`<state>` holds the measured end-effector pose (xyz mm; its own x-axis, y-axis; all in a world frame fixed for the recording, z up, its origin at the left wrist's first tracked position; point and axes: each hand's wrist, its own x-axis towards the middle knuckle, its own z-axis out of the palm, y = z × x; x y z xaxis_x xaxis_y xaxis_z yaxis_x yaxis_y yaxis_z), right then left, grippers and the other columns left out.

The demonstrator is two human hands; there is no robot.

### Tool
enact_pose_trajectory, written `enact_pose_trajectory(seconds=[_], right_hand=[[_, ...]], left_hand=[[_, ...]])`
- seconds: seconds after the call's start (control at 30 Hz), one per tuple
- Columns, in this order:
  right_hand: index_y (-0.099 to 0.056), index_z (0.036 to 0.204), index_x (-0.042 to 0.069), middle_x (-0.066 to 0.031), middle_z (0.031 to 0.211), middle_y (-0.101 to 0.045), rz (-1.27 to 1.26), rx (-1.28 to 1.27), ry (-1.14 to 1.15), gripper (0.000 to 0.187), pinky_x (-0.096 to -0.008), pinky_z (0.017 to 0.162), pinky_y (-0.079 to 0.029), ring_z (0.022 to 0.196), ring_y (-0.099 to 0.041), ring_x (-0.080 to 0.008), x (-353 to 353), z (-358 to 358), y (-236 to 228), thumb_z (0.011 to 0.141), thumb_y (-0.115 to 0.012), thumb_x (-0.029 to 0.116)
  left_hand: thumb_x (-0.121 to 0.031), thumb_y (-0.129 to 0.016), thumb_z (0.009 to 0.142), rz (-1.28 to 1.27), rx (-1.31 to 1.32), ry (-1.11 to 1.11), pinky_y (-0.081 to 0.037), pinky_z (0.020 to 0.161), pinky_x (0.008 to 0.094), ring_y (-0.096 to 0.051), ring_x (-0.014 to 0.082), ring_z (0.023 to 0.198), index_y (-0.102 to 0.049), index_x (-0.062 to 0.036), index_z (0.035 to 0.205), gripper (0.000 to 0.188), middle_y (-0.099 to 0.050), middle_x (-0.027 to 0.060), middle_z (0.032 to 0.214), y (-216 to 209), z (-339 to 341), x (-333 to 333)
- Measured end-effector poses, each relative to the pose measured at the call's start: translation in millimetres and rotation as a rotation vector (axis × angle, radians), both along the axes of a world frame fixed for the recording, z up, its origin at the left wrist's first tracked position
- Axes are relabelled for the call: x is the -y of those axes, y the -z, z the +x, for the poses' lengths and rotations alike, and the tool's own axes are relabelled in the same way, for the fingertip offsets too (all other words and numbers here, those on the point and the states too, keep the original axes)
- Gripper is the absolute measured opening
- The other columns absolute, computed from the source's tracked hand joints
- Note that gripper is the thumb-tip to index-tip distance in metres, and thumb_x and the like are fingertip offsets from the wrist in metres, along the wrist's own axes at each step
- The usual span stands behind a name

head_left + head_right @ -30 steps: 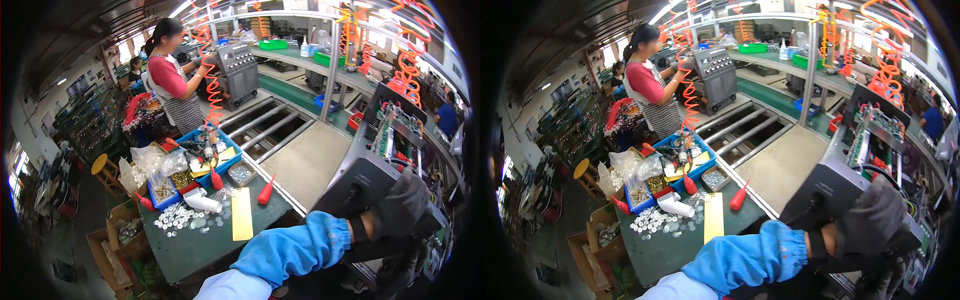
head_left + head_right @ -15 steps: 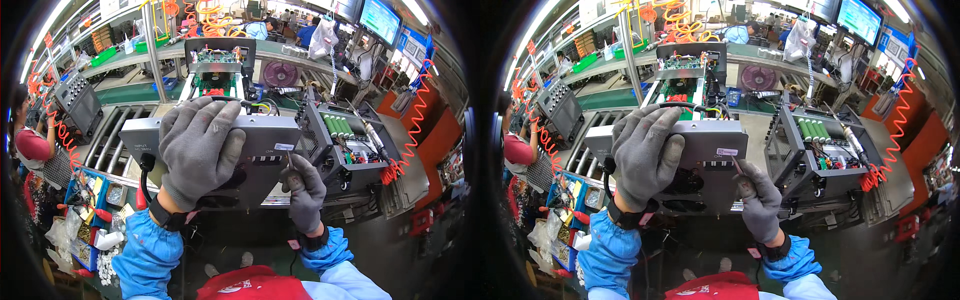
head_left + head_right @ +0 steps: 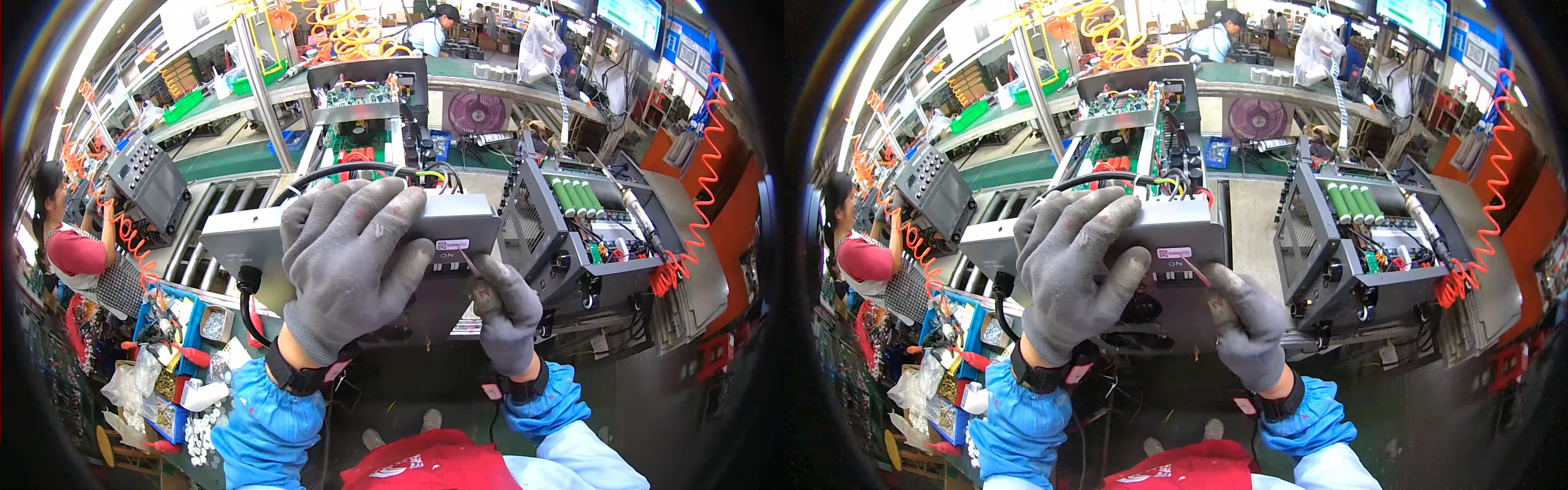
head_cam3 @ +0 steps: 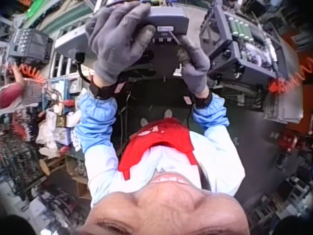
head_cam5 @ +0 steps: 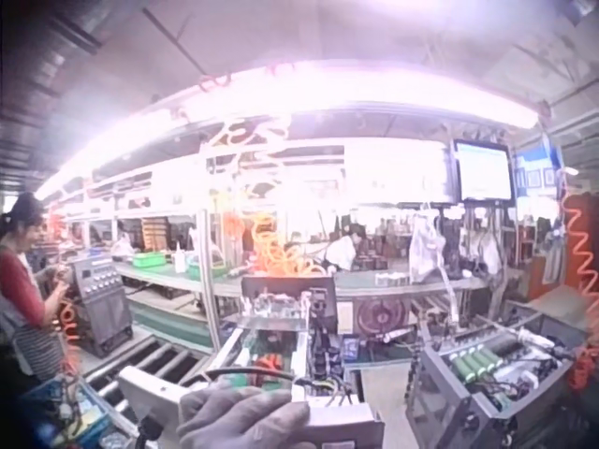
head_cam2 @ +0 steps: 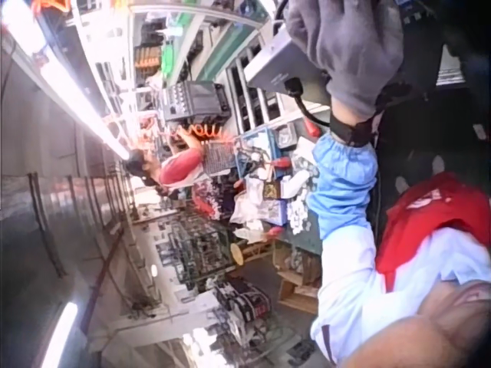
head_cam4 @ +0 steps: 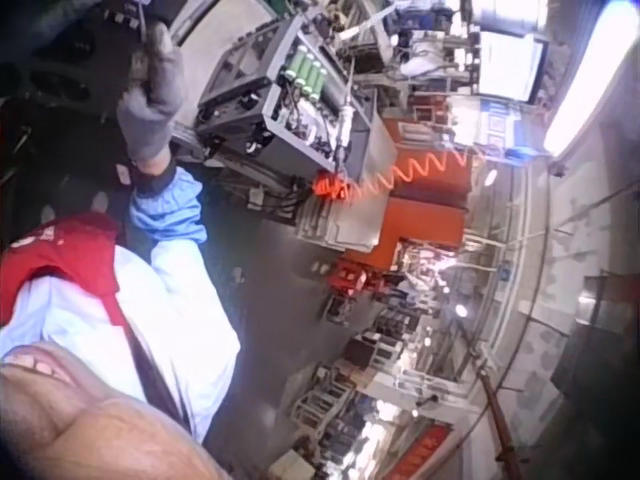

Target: Assembling, wiring, and labeling industrial power inverters on an assembly line.

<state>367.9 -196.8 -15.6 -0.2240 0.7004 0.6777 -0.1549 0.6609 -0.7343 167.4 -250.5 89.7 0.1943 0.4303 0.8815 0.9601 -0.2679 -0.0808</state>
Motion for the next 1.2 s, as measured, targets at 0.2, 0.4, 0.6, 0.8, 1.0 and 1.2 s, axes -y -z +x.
enact_pose_trajectory(seconds=[0.2, 0.4, 0.6, 0.8, 1.0, 1.2], right_hand=[[-0.065, 0.12, -0.002, -0.012, 0.096, -0.067, 0.044, -0.056, 0.008, 0.034, -0.0277, 0.076, -0.05, 0.085, -0.064, -0.0165, -4, -5, 4, 0.087, -0.057, -0.008], [-0.065, 0.121, -0.001, -0.0131, 0.093, -0.066, 0.05, -0.096, 0.017, 0.035, -0.0302, 0.072, -0.05, 0.08, -0.064, -0.0204, -4, -8, 5, 0.087, -0.057, -0.006], [-0.066, 0.12, 0.0, -0.0141, 0.087, -0.066, 0.121, -0.037, 0.103, 0.037, -0.0331, 0.069, -0.05, 0.077, -0.065, -0.026, -3, -8, 13, 0.084, -0.059, -0.006], [-0.064, 0.119, -0.002, -0.0164, 0.094, -0.068, 0.092, -0.033, 0.271, 0.032, -0.0363, 0.073, -0.053, 0.083, -0.067, -0.0297, 28, 3, -2, 0.088, -0.061, -0.002], [-0.046, 0.14, -0.004, -0.0146, 0.098, -0.067, -0.053, -0.198, 0.024, 0.048, -0.0301, 0.078, -0.053, 0.087, -0.067, -0.0211, 69, -12, -28, 0.092, -0.055, 0.0], [-0.034, 0.147, -0.004, -0.0238, 0.129, -0.057, 0.198, -0.138, -0.113, 0.061, -0.0401, 0.095, -0.048, 0.114, -0.06, -0.0384, 107, -57, -27, 0.089, -0.052, -0.002]], left_hand=[[-0.035, -0.078, 0.073, -0.036, 0.006, 0.002, -0.042, 0.092, 0.0391, -0.064, 0.0278, 0.097, -0.071, -0.0079, 0.108, 0.045, -0.07, 0.0083, 0.107, -3, 3, 0], [-0.042, -0.08, 0.07, -0.014, 0.057, 0.006, -0.038, 0.088, 0.0377, -0.062, 0.0229, 0.091, -0.071, -0.0126, 0.106, 0.047, -0.068, 0.0027, 0.101, -3, 7, -5], [-0.049, -0.08, 0.07, -0.058, 0.046, -0.114, -0.046, 0.086, 0.0433, -0.06, 0.0332, 0.094, -0.067, -0.0069, 0.105, 0.057, -0.066, 0.0123, 0.097, 3, 15, -3], [-0.055, -0.079, 0.067, -0.041, 0.068, -0.19, -0.037, 0.094, 0.0477, -0.057, 0.0323, 0.093, -0.062, -0.0067, 0.1, 0.061, -0.061, 0.0103, 0.092, -12, 39, 0], [-0.036, -0.074, 0.079, -0.019, 0.079, -0.111, -0.036, 0.103, 0.05, -0.057, 0.034, 0.104, -0.061, -0.0009, 0.109, 0.048, -0.062, 0.0137, 0.101, -7, 45, 28], [-0.025, -0.051, 0.102, -0.636, 1.158, 0.444, -0.046, 0.096, 0.0327, -0.058, 0.0198, 0.107, -0.059, 0.0025, 0.126, 0.037, -0.065, 0.0108, 0.113, 24, 45, 124]])
